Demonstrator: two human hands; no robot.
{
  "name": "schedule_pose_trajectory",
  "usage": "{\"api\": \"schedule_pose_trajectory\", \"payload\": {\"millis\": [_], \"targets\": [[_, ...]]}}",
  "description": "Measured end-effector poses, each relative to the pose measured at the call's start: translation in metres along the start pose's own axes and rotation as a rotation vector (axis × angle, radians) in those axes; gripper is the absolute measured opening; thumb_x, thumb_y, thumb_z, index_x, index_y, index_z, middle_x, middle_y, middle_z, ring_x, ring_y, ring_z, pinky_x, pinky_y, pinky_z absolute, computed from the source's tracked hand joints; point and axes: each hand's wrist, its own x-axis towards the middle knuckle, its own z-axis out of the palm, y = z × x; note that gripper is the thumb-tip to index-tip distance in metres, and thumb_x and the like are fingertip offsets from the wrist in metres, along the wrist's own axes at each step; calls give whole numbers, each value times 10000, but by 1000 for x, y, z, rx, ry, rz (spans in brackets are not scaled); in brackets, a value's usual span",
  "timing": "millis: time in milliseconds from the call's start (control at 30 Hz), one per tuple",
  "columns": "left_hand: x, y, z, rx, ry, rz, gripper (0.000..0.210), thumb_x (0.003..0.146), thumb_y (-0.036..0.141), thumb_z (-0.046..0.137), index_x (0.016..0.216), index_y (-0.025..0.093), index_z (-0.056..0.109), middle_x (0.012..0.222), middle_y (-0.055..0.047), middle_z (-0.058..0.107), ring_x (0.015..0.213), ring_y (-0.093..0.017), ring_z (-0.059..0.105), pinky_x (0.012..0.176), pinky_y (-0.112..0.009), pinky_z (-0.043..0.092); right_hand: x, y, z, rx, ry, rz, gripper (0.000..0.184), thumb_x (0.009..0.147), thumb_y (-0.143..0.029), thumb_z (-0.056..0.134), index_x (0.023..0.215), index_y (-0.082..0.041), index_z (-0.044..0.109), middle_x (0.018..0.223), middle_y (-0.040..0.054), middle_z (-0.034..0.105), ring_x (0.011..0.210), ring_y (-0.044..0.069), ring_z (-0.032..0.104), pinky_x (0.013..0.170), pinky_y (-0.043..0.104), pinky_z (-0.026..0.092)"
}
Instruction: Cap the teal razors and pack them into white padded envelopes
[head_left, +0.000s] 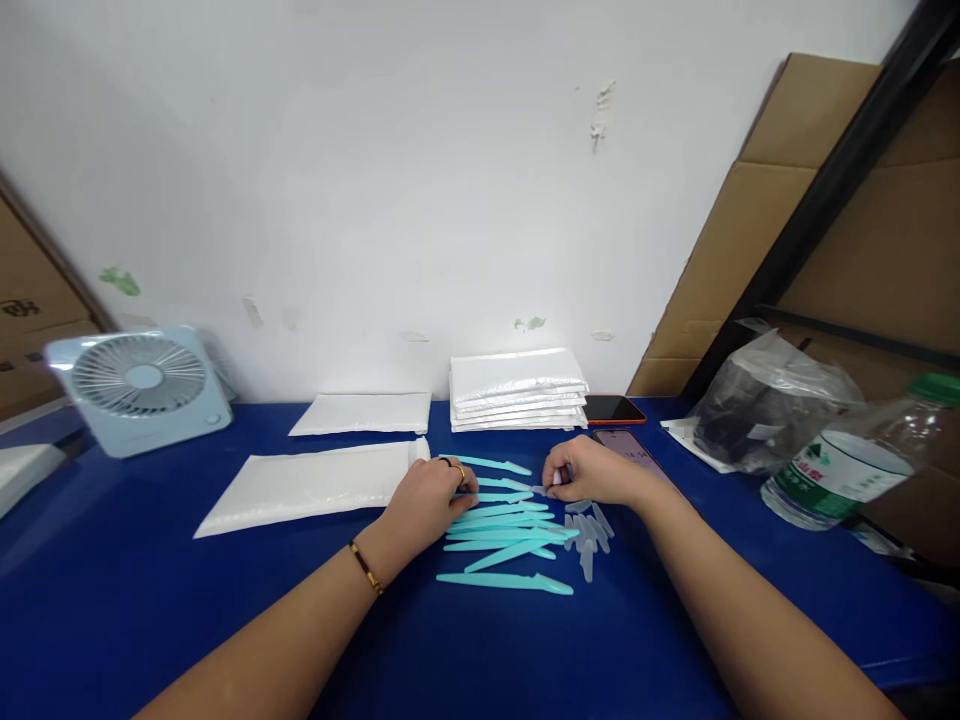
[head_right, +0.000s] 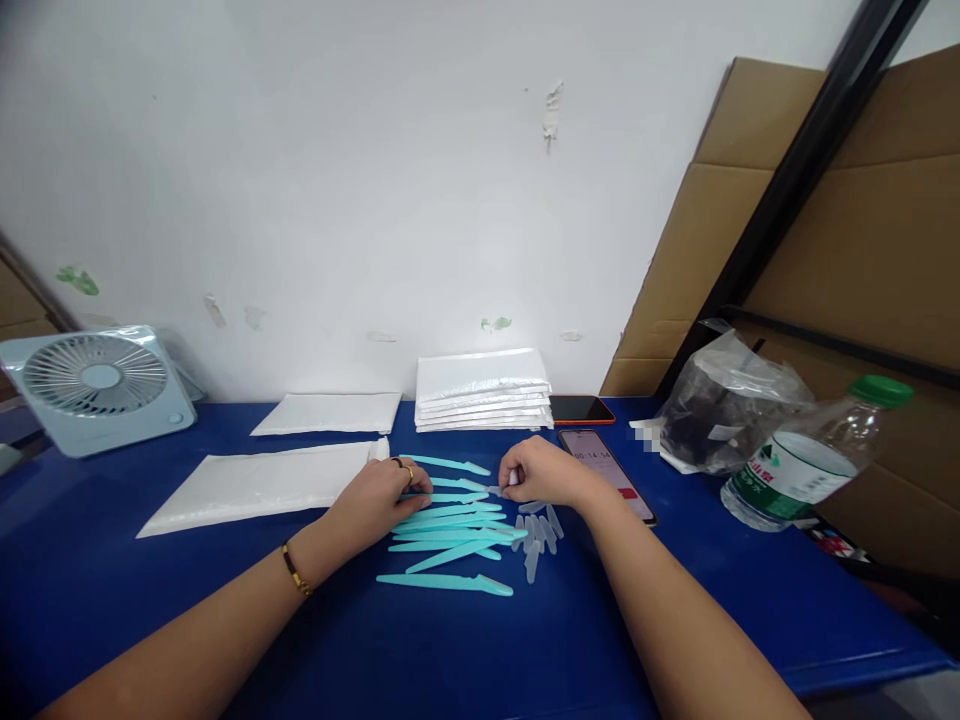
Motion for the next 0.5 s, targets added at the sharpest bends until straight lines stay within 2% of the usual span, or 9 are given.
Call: {"api": "schedule_pose_trajectory", "payload": {"millis": [233,500], "targets": [[4,-3,3,31,-1,1,193,849,276,478,753,205,629,780,8,660,729,-144,584,694,-265,386,0,0,2,18,-19,84,117,677,-267,609,726,-166,644,679,18,636,561,113,535,492,196,379],[6,-4,2,17,-13,-6,245,876,276,422,779,204,636,807,-2,664,740,-147,594,700,-264,402,6,-1,5,-42,58,2,134,724,-279,595,761,-181,679,666,13,637,550,107,526,494,197,361]]}}
